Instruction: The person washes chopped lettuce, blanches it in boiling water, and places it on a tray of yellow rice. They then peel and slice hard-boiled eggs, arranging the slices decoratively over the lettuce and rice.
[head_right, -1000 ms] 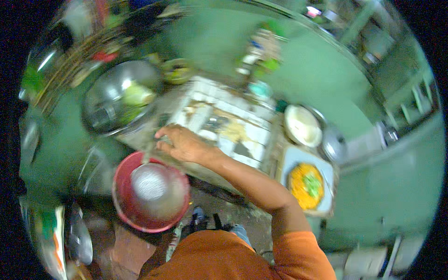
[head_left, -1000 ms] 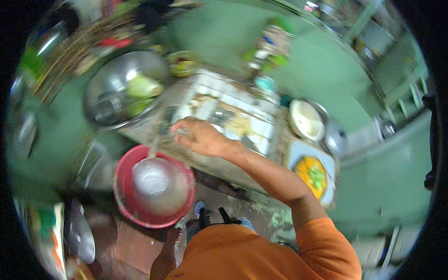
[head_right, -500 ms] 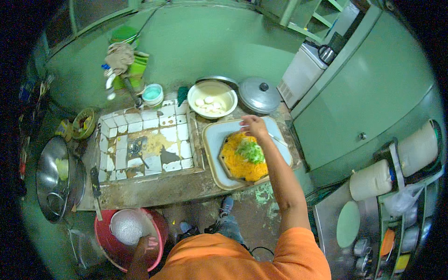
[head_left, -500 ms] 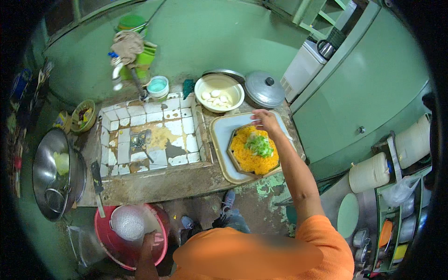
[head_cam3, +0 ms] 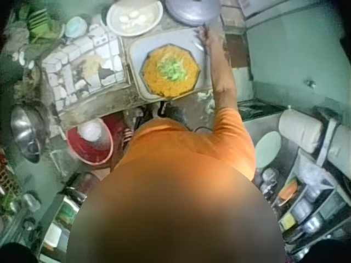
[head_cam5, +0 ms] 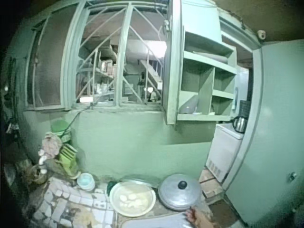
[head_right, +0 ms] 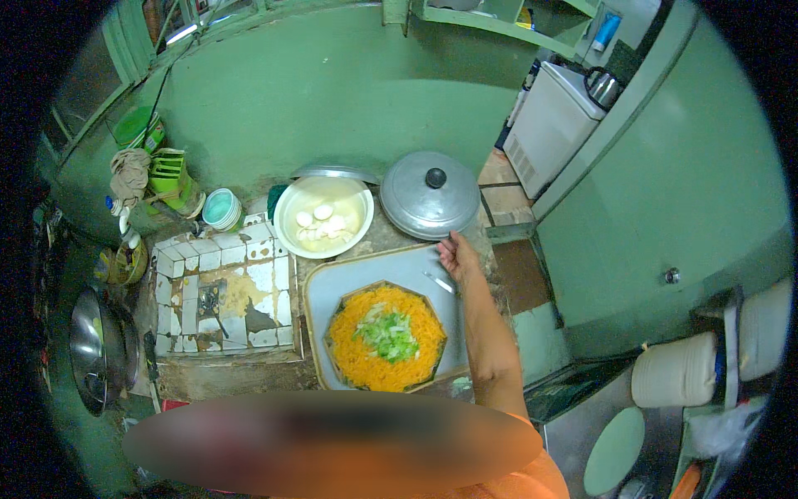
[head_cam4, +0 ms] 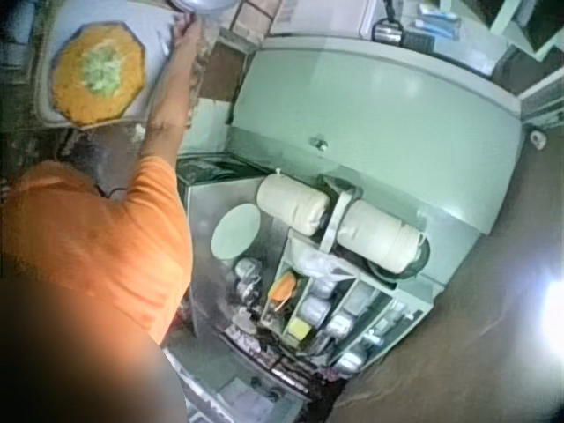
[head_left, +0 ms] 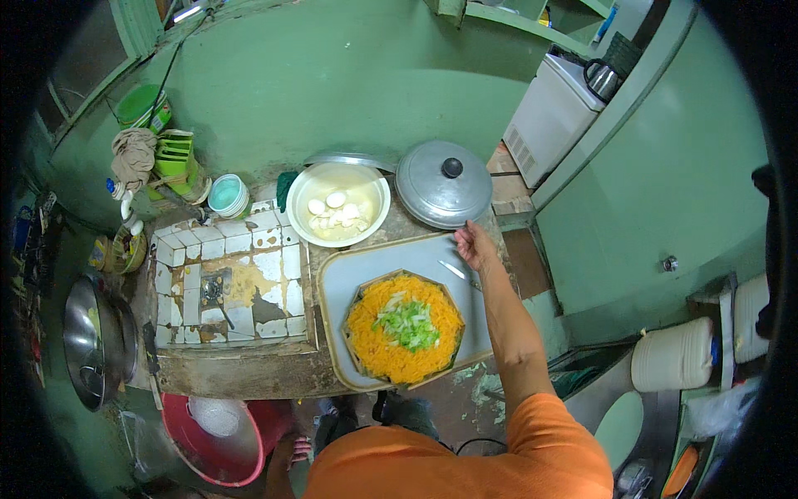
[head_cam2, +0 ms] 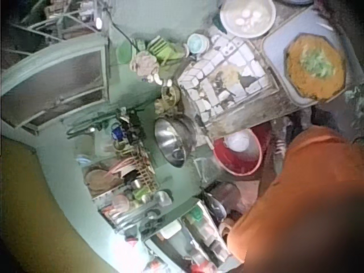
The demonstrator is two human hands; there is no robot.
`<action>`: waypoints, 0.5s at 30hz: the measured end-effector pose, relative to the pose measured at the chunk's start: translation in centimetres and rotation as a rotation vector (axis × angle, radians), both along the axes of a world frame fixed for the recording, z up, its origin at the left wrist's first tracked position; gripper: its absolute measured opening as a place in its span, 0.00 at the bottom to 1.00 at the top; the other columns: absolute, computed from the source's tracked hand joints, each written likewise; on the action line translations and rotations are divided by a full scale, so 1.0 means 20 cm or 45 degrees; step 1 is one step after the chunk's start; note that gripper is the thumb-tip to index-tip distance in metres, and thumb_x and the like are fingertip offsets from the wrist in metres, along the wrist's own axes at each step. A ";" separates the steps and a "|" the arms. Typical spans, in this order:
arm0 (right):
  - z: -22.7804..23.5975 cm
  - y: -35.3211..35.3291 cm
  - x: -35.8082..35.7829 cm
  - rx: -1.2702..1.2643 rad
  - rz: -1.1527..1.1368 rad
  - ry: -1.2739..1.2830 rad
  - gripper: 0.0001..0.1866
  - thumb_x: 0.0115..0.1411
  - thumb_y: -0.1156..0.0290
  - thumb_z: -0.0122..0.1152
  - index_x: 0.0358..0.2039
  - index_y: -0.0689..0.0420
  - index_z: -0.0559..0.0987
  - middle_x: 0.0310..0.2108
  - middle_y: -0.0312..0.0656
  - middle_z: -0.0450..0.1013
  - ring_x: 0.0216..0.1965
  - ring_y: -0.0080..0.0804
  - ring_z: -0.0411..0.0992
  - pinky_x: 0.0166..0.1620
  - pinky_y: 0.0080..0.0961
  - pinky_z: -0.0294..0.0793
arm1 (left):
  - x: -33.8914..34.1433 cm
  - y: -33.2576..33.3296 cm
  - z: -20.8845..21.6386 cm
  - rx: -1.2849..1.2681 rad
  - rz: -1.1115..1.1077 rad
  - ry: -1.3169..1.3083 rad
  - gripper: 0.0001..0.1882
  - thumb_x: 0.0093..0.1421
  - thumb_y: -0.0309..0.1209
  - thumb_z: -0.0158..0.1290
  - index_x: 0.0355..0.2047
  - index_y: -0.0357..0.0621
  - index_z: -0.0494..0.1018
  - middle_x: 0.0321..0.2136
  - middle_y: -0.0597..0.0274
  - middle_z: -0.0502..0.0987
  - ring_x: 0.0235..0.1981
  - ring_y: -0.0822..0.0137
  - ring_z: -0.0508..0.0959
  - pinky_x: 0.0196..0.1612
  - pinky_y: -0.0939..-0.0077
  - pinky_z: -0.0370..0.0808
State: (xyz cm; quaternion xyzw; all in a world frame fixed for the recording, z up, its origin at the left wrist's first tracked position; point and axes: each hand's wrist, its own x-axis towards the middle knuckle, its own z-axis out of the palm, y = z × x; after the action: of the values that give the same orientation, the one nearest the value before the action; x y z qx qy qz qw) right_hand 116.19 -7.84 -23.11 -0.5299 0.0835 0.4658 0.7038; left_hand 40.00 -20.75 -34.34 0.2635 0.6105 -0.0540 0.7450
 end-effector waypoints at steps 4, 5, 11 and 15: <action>0.02 -0.01 0.01 0.065 0.116 0.074 0.13 0.61 0.59 0.62 0.35 0.56 0.74 0.22 0.33 0.72 0.22 0.20 0.73 0.21 0.16 0.73 | 0.11 0.05 0.06 0.030 0.003 0.066 0.27 0.67 0.49 0.37 0.52 0.41 0.71 0.44 0.51 0.79 0.46 0.56 0.79 0.47 0.58 0.76; 0.06 -0.02 0.02 0.102 0.110 0.025 0.13 0.61 0.59 0.62 0.33 0.55 0.74 0.22 0.33 0.72 0.21 0.20 0.72 0.20 0.16 0.73 | 0.13 0.07 0.08 0.042 0.000 0.082 0.27 0.67 0.49 0.37 0.52 0.41 0.71 0.44 0.51 0.79 0.46 0.57 0.79 0.47 0.58 0.76; 0.52 0.05 0.18 0.421 0.000 -0.258 0.09 0.64 0.64 0.58 0.32 0.56 0.74 0.22 0.34 0.73 0.21 0.19 0.71 0.21 0.15 0.72 | 0.17 0.17 0.08 0.111 -0.016 0.147 0.27 0.67 0.49 0.37 0.52 0.41 0.71 0.44 0.51 0.79 0.46 0.57 0.79 0.47 0.58 0.75; 0.76 0.42 0.40 0.622 0.121 -0.308 0.07 0.64 0.67 0.57 0.33 0.56 0.74 0.25 0.35 0.74 0.23 0.21 0.73 0.22 0.15 0.73 | 0.16 0.19 -0.07 -0.058 0.228 -0.329 0.26 0.67 0.49 0.38 0.52 0.41 0.71 0.45 0.51 0.79 0.46 0.57 0.79 0.47 0.58 0.76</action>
State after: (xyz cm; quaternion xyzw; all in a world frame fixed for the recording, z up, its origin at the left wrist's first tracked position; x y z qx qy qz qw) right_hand 124.24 0.50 -7.97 -0.3997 -0.1411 0.4379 0.7928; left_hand 43.12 -16.95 -35.75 0.1957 0.5293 0.0330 0.8249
